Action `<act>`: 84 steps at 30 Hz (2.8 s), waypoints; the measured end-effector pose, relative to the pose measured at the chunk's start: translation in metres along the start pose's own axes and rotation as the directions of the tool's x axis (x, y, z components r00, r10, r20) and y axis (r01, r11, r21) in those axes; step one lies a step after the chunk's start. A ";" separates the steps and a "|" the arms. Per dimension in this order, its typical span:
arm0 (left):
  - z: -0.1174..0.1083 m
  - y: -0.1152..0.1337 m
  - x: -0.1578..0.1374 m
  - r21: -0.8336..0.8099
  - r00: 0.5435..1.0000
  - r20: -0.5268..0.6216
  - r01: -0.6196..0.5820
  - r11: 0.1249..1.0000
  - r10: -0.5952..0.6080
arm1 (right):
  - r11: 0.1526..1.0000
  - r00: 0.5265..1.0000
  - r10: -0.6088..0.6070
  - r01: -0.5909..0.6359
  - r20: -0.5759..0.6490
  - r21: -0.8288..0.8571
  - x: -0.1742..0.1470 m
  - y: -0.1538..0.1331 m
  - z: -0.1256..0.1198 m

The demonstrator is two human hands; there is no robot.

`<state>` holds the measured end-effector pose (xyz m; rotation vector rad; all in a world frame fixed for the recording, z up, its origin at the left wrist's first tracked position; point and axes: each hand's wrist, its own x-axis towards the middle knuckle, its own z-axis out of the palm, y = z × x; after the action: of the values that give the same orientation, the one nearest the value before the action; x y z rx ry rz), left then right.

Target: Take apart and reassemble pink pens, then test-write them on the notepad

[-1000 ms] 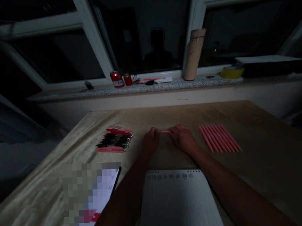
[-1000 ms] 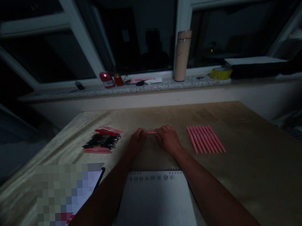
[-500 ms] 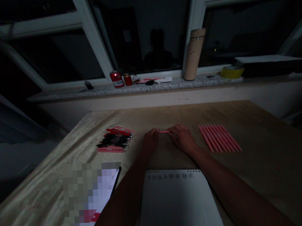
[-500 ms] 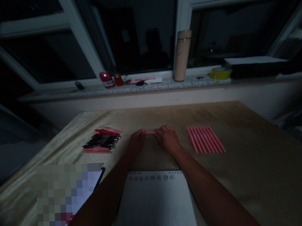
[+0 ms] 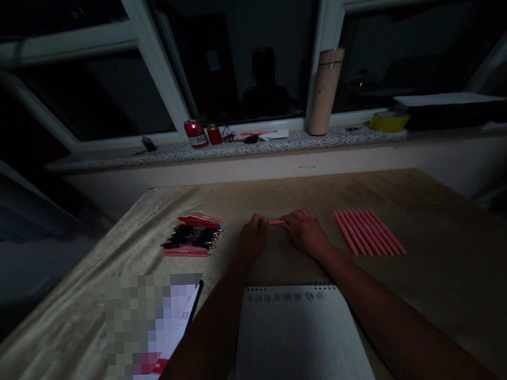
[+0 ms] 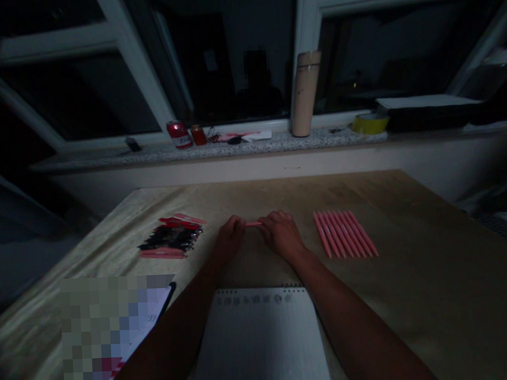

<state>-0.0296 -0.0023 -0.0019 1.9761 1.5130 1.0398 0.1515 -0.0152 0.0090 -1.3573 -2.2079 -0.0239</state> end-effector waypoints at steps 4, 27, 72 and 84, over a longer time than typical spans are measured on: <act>0.001 0.002 0.001 0.059 1.000 -0.014 0.019 0.998 -0.018 | 1.000 1.000 -0.013 0.013 -0.007 0.016 0.000 0.000 0.000; -0.001 0.003 0.000 -0.025 0.999 -0.040 0.009 1.000 -0.010 | 1.000 0.999 0.027 -0.027 -0.025 -0.006 -0.001 0.001 0.001; -0.002 0.005 -0.001 -0.010 0.999 -0.032 0.020 1.000 -0.020 | 0.999 0.999 0.031 -0.031 -0.034 0.009 -0.001 -0.001 0.000; -0.002 0.003 -0.001 -0.078 0.999 -0.033 0.020 0.997 -0.022 | 0.999 0.998 0.034 -0.034 -0.050 0.005 -0.002 0.002 0.002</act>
<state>-0.0300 -0.0044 0.0013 1.8950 1.4849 1.1115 0.1526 -0.0152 0.0064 -1.3769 -2.1425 -0.0400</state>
